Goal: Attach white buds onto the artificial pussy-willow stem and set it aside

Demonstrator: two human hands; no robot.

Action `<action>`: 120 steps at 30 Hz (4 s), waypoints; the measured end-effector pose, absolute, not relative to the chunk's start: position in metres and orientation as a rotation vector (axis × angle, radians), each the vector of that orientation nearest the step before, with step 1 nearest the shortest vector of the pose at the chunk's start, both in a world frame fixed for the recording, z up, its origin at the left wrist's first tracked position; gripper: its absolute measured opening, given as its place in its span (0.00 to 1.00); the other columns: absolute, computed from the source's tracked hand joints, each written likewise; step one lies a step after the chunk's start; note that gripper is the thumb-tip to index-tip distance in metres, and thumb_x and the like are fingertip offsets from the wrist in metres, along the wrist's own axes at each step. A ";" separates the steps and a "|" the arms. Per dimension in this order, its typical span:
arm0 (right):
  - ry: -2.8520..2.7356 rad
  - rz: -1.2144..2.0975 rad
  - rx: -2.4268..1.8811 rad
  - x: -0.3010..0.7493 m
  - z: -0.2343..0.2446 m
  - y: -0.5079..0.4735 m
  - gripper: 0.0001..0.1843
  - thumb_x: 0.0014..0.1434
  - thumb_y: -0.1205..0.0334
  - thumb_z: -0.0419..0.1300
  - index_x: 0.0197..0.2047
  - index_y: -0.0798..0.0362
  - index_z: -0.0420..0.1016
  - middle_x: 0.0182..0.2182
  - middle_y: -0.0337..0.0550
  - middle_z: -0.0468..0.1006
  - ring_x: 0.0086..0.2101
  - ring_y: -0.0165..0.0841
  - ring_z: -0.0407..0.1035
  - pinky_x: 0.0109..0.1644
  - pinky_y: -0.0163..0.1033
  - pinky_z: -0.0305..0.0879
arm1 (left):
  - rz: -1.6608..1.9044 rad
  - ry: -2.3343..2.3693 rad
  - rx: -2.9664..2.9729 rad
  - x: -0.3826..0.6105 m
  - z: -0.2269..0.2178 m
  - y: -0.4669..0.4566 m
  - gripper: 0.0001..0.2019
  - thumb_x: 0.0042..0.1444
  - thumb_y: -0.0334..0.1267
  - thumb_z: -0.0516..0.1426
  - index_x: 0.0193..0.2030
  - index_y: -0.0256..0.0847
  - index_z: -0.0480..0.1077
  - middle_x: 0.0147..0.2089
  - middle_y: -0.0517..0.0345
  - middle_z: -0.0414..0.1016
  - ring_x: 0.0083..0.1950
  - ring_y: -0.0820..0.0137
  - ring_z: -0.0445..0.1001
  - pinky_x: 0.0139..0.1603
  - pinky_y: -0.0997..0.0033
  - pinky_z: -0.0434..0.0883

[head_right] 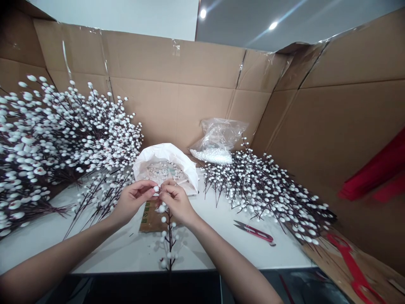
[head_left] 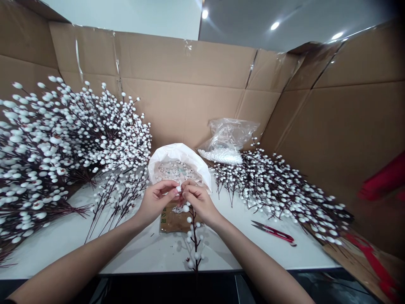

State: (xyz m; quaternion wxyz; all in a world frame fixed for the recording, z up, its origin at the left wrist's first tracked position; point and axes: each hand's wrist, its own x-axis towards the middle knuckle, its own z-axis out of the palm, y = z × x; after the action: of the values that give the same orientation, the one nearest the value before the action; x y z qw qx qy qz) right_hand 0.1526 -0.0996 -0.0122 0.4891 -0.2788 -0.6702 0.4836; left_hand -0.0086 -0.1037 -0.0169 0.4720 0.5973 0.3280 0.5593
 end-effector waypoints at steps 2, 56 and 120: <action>-1.609 1.232 -0.668 0.152 -0.011 -0.100 0.14 0.56 0.59 0.56 0.21 0.55 0.67 0.33 0.40 0.62 0.27 0.28 0.65 0.33 0.38 0.72 | 1.359 0.799 1.488 -0.010 -0.016 -0.103 0.10 0.50 0.41 0.62 0.37 0.38 0.74 0.38 0.54 0.78 0.38 0.68 0.77 0.42 0.68 0.77; -1.632 1.200 -0.775 0.152 -0.021 -0.094 0.14 0.59 0.58 0.54 0.24 0.53 0.68 0.31 0.40 0.65 0.33 0.31 0.62 0.37 0.36 0.60 | 1.361 0.768 1.479 -0.009 -0.023 -0.101 0.08 0.50 0.37 0.62 0.35 0.35 0.72 0.33 0.55 0.77 0.34 0.71 0.76 0.35 0.72 0.75; -0.375 1.386 -0.599 0.165 -0.070 -0.166 0.08 0.49 0.59 0.64 0.27 0.52 0.71 0.32 0.39 0.72 0.28 0.27 0.64 0.35 0.34 0.66 | 0.461 2.324 1.945 -0.149 -0.005 -0.157 0.14 0.53 0.46 0.49 0.36 0.38 0.69 0.17 0.60 0.72 0.25 0.64 0.74 0.31 0.72 0.61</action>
State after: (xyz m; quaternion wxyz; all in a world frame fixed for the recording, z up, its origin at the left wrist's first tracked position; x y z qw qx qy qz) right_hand 0.1650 -0.1664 -0.0697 0.7125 -0.2702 -0.1693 0.6250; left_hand -0.1490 -0.1570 -0.0053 0.0380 0.6342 0.7575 0.1503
